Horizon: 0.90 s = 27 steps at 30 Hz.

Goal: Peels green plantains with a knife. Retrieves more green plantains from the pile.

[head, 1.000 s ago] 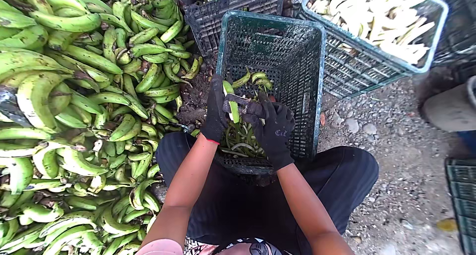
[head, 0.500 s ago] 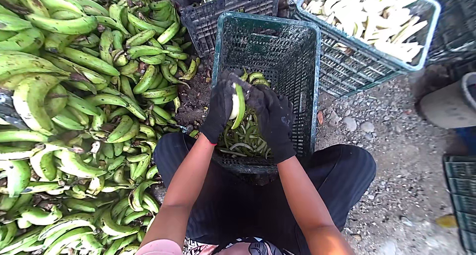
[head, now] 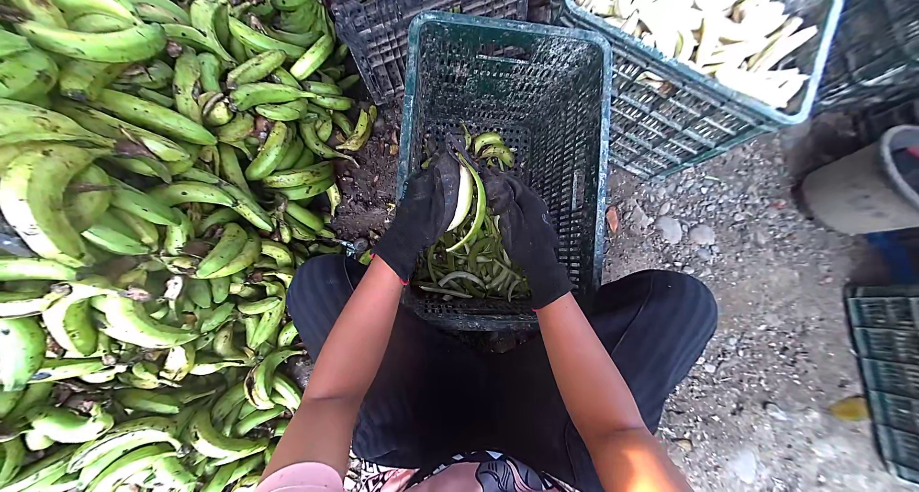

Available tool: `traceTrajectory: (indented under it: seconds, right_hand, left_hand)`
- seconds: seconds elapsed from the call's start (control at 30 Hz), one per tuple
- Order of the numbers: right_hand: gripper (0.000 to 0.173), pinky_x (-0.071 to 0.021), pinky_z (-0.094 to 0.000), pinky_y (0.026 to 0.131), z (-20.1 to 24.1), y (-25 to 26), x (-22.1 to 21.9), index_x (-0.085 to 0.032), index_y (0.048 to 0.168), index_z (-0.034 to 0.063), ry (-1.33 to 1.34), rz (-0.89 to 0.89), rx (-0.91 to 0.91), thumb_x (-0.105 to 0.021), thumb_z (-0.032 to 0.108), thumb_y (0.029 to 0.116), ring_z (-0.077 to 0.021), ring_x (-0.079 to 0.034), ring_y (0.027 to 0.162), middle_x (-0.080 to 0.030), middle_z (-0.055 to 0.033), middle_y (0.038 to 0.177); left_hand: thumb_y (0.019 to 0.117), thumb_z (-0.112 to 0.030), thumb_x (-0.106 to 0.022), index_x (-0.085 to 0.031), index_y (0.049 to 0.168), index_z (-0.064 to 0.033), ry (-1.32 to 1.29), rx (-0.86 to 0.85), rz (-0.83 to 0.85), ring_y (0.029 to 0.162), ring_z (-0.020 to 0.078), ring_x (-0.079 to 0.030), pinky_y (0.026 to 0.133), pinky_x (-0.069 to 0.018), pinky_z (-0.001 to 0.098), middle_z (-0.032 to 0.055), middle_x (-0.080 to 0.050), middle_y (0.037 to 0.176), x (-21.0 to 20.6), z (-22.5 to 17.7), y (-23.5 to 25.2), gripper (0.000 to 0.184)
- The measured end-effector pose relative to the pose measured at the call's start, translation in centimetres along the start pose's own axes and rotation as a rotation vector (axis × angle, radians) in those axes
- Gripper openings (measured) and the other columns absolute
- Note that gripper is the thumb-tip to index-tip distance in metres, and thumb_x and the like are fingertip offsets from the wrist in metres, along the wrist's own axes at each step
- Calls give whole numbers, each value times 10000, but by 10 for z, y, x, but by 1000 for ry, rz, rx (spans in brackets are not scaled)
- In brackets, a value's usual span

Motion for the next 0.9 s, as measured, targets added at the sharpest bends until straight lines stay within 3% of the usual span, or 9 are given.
traceTrajectory:
  seconds: [0.1, 0.17, 0.23, 0.33, 0.4, 0.53, 0.67, 0.8, 0.9]
  right_hand:
    - [599, -444, -626, 965, 2, 1, -2, -625, 1407, 212, 3, 13, -54, -302, 569, 1051, -319, -598, 1233, -661, -135, 1303]
    - [576, -474, -609, 896, 2, 7, -3, -651, 1356, 191, -3, -5, -63, -296, 537, 1062, -309, -637, 1137, -691, -132, 1201]
    - [593, -489, -590, 901, 1, 12, -1, -642, 1360, 172, 40, -11, -42, -304, 557, 1062, -289, -649, 1114, -698, -127, 1176]
    - [632, -486, -495, 990, -3, 13, 0, -631, 1371, 166, 126, -64, 61, -327, 610, 1039, -207, -631, 1155, -690, -84, 1214]
    - [688, -423, -582, 1067, -9, 6, -2, -584, 1444, 138, 30, -67, 149, -340, 628, 1027, -329, -560, 1286, -616, -164, 1375]
    - [816, -463, -652, 883, -19, -6, -13, -652, 1379, 177, -253, -236, 441, -291, 775, 957, -451, -614, 1136, -655, -245, 1236]
    - [842, -425, -608, 965, -27, -15, -20, -671, 1362, 214, -320, -349, 569, -272, 818, 932, -404, -615, 1151, -682, -194, 1204]
    - [776, -435, -629, 889, -21, -21, -18, -664, 1374, 224, -308, -246, 439, -377, 788, 925, -429, -608, 1104, -661, -213, 1203]
    - [708, -456, -660, 821, -13, -20, -19, -644, 1399, 226, -238, -127, 240, -369, 713, 965, -455, -604, 1093, -649, -234, 1206]
  left_hand:
    - [1072, -186, -365, -476, 1408, 152, 65, 25, 61, 1242, 366, -592, 1096, -418, 428, 343, -595, 1299, -2, -5, -2, 489]
    - [1073, -240, -381, -542, 1380, 101, 78, -39, 67, 1059, 337, -688, 972, -519, 479, 284, -687, 1119, -10, -1, -2, 486]
    - [1090, -250, -339, -547, 1404, 63, -54, -17, 50, 1084, 241, -691, 1000, -515, 409, 235, -696, 1173, -14, -3, -2, 490]
    - [1084, -393, -156, -577, 1302, -11, -381, 238, -63, 731, 161, -662, 672, -590, 381, 91, -675, 900, -9, 5, 12, 609]
    - [1079, -473, -104, -556, 1195, -44, -701, 362, -120, 578, 128, -619, 511, -562, 315, 30, -635, 740, -8, 17, 16, 634]
    - [1110, -382, -237, -547, 1127, -79, -1117, 505, -162, 683, 114, -664, 627, -580, 274, 36, -675, 819, -6, 27, 15, 433]
    - [1098, -348, -212, -559, 907, -86, -1334, 682, -85, 463, 72, -564, 432, -490, 179, 24, -602, 630, -3, 28, 17, 475]
    - [1120, -339, -293, -549, 1049, -73, -1036, 636, -261, 559, 90, -605, 511, -530, 224, 30, -642, 743, -1, 21, 16, 377]
    - [1118, -304, -317, -634, 1109, 10, -609, 487, -316, 735, 90, -612, 704, -539, 284, 50, -648, 881, 2, 14, 14, 446]
Point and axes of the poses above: each hand's wrist, its own y-axis towards the middle knuckle, its own x-axis out of the back of the hand, z = x × y, the point moved 2 cm from there along y, towards the middle knuckle
